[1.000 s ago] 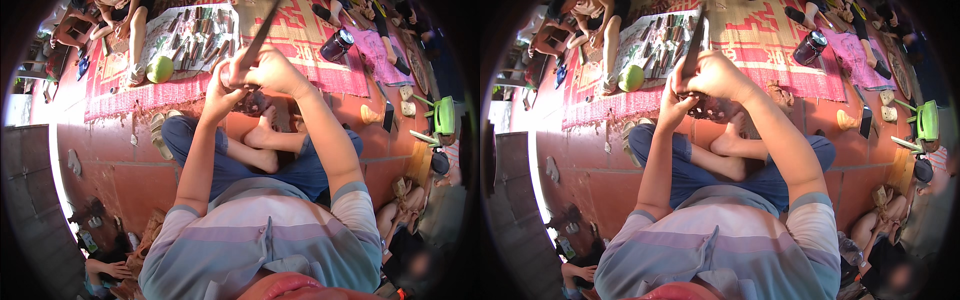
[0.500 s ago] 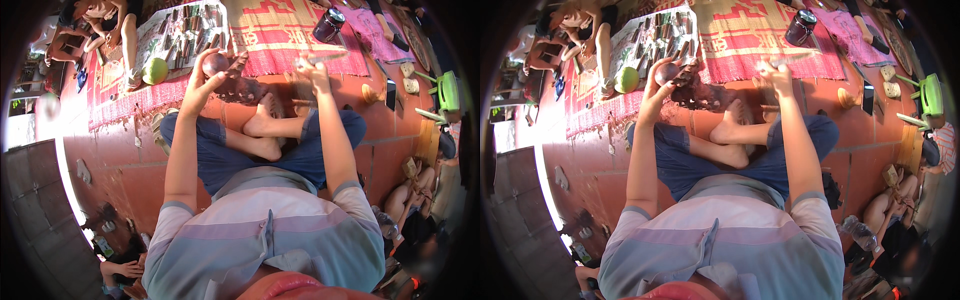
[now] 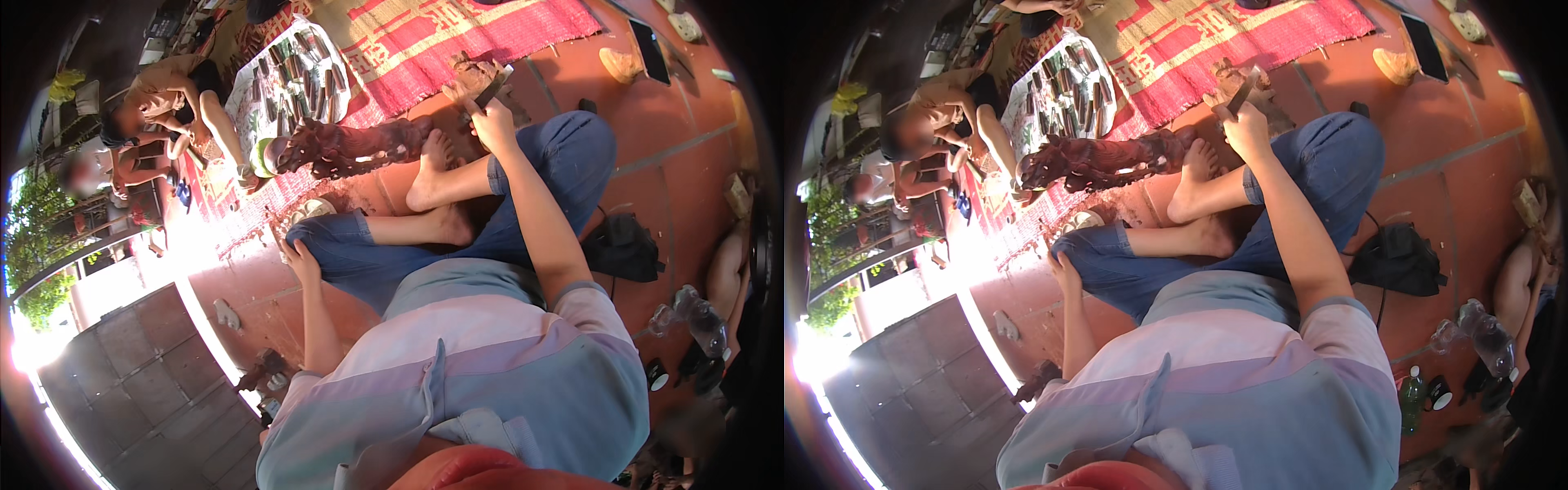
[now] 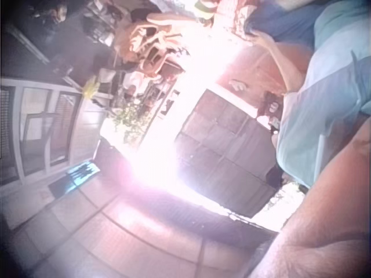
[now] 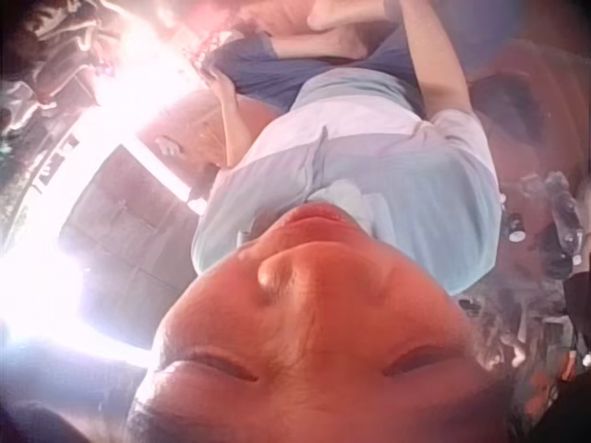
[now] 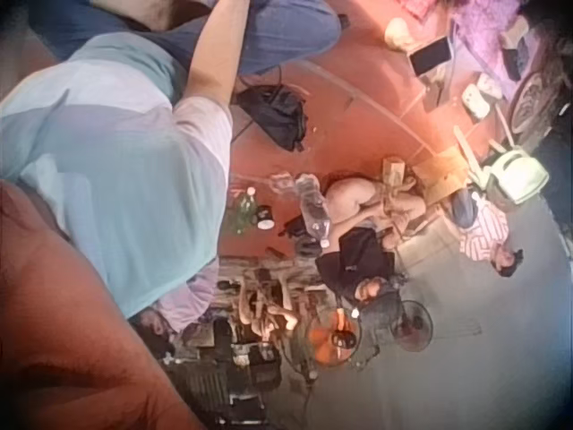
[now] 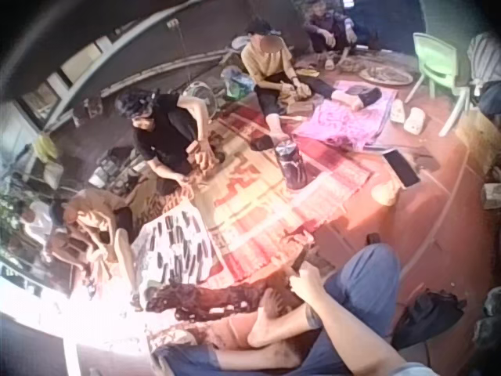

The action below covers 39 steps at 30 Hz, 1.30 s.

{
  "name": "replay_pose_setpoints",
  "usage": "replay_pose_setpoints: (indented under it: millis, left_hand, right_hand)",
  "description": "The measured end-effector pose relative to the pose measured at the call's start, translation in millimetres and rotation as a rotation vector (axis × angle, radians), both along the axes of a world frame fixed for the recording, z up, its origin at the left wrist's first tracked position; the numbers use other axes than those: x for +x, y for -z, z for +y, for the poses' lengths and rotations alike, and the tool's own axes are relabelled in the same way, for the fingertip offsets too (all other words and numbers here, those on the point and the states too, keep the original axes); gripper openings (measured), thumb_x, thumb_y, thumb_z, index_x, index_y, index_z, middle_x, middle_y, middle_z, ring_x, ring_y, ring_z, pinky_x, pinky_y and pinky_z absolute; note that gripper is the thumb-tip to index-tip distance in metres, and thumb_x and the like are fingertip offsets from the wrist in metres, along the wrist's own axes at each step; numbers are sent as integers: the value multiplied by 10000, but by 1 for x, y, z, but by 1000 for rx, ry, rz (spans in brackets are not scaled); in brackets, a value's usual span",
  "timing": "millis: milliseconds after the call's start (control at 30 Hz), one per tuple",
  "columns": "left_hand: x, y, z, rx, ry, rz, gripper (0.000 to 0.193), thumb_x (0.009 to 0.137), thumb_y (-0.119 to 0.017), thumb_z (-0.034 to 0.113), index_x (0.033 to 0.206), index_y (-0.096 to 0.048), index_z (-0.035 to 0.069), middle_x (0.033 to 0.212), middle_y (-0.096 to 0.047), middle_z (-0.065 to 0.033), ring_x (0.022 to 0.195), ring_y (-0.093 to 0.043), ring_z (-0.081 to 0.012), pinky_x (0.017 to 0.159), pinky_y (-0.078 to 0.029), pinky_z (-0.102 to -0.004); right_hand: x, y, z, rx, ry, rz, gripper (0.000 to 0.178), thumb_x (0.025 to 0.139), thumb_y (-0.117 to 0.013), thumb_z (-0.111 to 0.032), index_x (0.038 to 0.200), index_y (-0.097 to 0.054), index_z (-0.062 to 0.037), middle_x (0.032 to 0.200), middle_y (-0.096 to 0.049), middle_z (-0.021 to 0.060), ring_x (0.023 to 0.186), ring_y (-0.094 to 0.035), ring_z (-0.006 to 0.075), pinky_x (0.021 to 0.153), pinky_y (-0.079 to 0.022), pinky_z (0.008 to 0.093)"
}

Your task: The person sits cross-legged on the floor and carves a reddish-brown wooden figurine using a small knife. They hold the figurine in their left hand and use the knife in their right hand to shape the head and body, occasionally rotating the object to access different sides.

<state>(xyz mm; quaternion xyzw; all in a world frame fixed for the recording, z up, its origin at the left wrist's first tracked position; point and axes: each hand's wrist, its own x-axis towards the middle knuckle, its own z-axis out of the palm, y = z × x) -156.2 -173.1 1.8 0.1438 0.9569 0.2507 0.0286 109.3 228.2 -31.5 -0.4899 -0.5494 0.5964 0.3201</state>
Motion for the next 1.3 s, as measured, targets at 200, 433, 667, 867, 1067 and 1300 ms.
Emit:
replay_pose_setpoints:
  millis: [200,433,667,867,1067,1300]
  left_hand:
    - [106,-21,44,-541,-1,166,728,894,-512,461,1447,-254,64,1433,-88,-407,1344,-132,-529,1082,-153,-586]
    - [144,17,131,-898,919,15,632,866,-465,538,1270,-525,56,1345,-426,-291,1321,-312,-418,1066,-224,-563]
    - [103,63,161,-879,948,-439,628,916,-276,505,1166,-605,32,1157,-596,-234,1102,-573,-337,926,-438,-446]
    - [135,28,124,-978,810,-264,609,918,-281,474,1094,-654,26,1140,-624,-192,1063,-597,-318,911,-417,-450]
    - [161,27,82,-899,731,-142,554,931,-299,440,1011,-684,49,985,-679,-168,934,-649,-300,845,-419,-450]
    - [141,39,58,-814,582,-265,485,943,-320,398,990,-696,95,985,-694,-108,930,-655,-243,848,-383,-443]
  right_hand:
    - [6,-7,-5,-30,-33,161,94,820,-638,-57,889,-666,0,727,-654,86,561,-620,121,496,-535,253]
    - [-7,27,-1,4,6,432,80,769,-600,58,795,-634,-9,742,-643,71,619,-618,119,570,-506,235]
    - [-21,17,-12,233,0,13,108,718,-718,-49,778,-650,11,774,-673,152,667,-647,221,616,-501,327]
    - [-23,10,-22,364,-217,-184,302,697,-732,-289,756,-668,-1,744,-659,195,725,-651,350,686,-503,410]
    - [-24,12,-34,344,-249,-81,304,727,-715,-307,793,-677,-13,758,-667,189,750,-662,329,698,-503,385]
    - [-11,25,-26,296,-310,-188,248,730,-748,-253,715,-638,-32,602,-629,65,546,-597,155,555,-472,307]
